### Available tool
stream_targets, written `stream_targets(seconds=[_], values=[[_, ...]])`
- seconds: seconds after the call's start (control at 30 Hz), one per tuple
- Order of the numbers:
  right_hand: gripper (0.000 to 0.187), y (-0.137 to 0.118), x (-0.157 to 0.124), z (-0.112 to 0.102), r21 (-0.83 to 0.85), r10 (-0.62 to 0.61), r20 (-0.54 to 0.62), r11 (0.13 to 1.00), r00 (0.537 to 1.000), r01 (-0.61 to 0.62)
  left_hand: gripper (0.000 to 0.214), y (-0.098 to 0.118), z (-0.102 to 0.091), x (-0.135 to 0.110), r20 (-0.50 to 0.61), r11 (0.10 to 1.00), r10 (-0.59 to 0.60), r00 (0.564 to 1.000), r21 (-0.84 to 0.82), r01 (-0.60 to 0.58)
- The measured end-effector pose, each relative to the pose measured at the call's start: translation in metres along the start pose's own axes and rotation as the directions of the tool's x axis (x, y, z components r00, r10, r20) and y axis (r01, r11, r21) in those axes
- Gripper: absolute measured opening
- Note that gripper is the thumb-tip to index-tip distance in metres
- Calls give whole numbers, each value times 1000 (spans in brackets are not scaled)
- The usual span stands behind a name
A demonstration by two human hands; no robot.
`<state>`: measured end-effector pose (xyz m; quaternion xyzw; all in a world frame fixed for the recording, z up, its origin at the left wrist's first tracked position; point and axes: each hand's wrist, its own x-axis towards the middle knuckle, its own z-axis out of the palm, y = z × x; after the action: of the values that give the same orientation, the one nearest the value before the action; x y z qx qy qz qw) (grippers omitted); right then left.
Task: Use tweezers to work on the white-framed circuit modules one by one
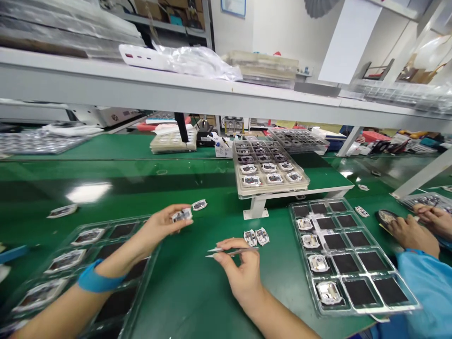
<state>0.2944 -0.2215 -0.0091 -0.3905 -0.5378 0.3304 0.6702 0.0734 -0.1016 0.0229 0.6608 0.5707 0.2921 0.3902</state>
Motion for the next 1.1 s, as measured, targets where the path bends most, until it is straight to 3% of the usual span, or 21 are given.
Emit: stream_targets(seconds=[0.07,0.17,0.3,0.53,1.1], values=[[12,0,1,0,100,40,-56,994,998,-34,62,11,20,-33,83,994,-28,996,-102,37],[12,1,1,1,179,106,-88,980,990,-89,62,22,42,-73,242,884,-109,964,-420,205],[10,1,0,3,155,109,-22,982,994,-104,59,25,56,-99,333,785,-153,930,-530,319],[9,-4,-2,4,-13,19,140,1000,990,-17,62,17,56,-103,384,774,-157,910,-524,355],[10,-1,-4,4,-64,59,169,997,984,-48,58,15,53,-105,461,839,-123,879,-425,340]])
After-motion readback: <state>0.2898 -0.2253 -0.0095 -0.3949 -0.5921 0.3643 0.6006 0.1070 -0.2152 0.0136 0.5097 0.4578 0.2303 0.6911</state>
